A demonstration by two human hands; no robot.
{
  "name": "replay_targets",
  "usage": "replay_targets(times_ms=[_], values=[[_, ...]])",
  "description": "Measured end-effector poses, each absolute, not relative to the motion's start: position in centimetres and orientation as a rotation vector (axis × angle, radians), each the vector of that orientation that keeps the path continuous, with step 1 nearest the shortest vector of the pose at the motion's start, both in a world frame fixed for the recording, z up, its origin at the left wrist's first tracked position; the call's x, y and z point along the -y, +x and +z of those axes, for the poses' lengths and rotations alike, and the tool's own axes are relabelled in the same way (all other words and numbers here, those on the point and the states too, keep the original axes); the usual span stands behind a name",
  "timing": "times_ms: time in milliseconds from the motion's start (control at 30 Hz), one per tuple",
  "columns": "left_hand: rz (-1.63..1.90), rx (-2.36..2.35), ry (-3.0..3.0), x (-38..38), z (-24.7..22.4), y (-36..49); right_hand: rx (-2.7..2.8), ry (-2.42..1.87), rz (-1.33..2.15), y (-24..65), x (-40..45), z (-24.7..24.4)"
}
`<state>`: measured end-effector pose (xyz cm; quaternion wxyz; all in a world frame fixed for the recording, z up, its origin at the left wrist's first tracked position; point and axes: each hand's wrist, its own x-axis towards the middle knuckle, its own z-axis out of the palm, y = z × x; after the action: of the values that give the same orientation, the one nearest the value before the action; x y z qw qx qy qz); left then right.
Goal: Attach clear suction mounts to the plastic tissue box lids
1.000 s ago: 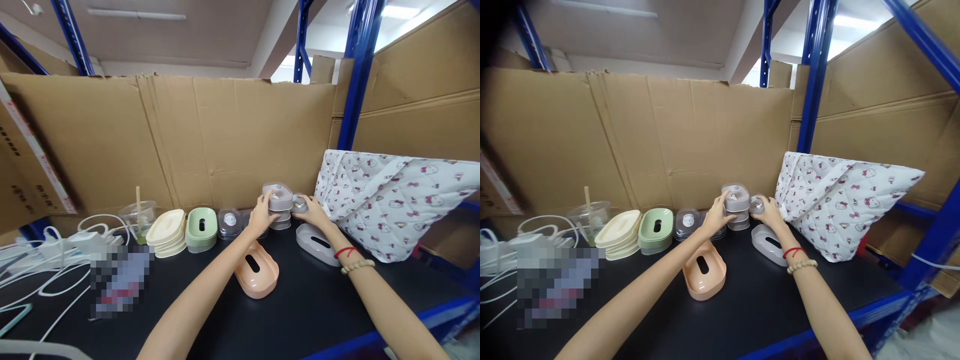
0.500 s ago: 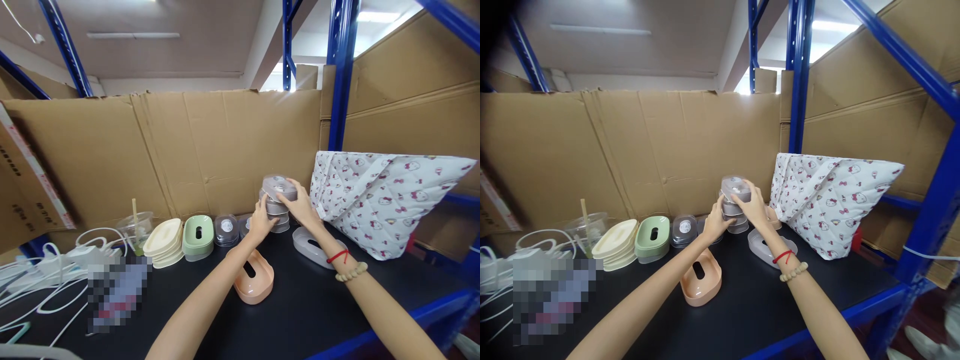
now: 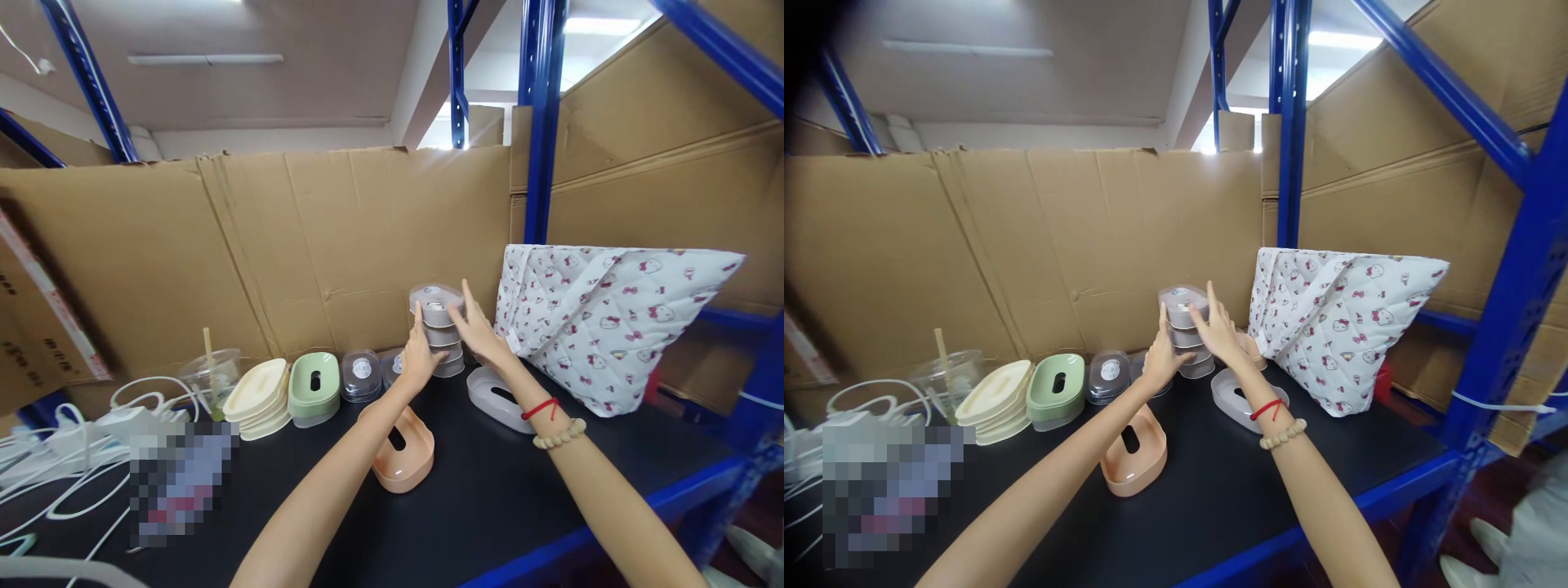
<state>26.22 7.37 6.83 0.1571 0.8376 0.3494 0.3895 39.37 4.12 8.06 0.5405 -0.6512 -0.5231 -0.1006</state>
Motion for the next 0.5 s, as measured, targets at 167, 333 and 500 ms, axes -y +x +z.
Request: replay_targets(times_ms=[167, 333, 500], values=[[1.137, -0.964, 2.383, -7.5, 6.7, 26.4, 0.914, -1.804, -0.264, 44.2, -4.4, 5.5], [1.120, -1.018, 2.370, -7.1, 6.8, 25.9, 0.846, -2.030, -0.196, 45.9, -4.5, 3.3], [1.135, -1.052, 2.367, -6.5, 7.5, 25.1, 0.921, -1.997, -0.203, 46.7, -5.2, 2.9]])
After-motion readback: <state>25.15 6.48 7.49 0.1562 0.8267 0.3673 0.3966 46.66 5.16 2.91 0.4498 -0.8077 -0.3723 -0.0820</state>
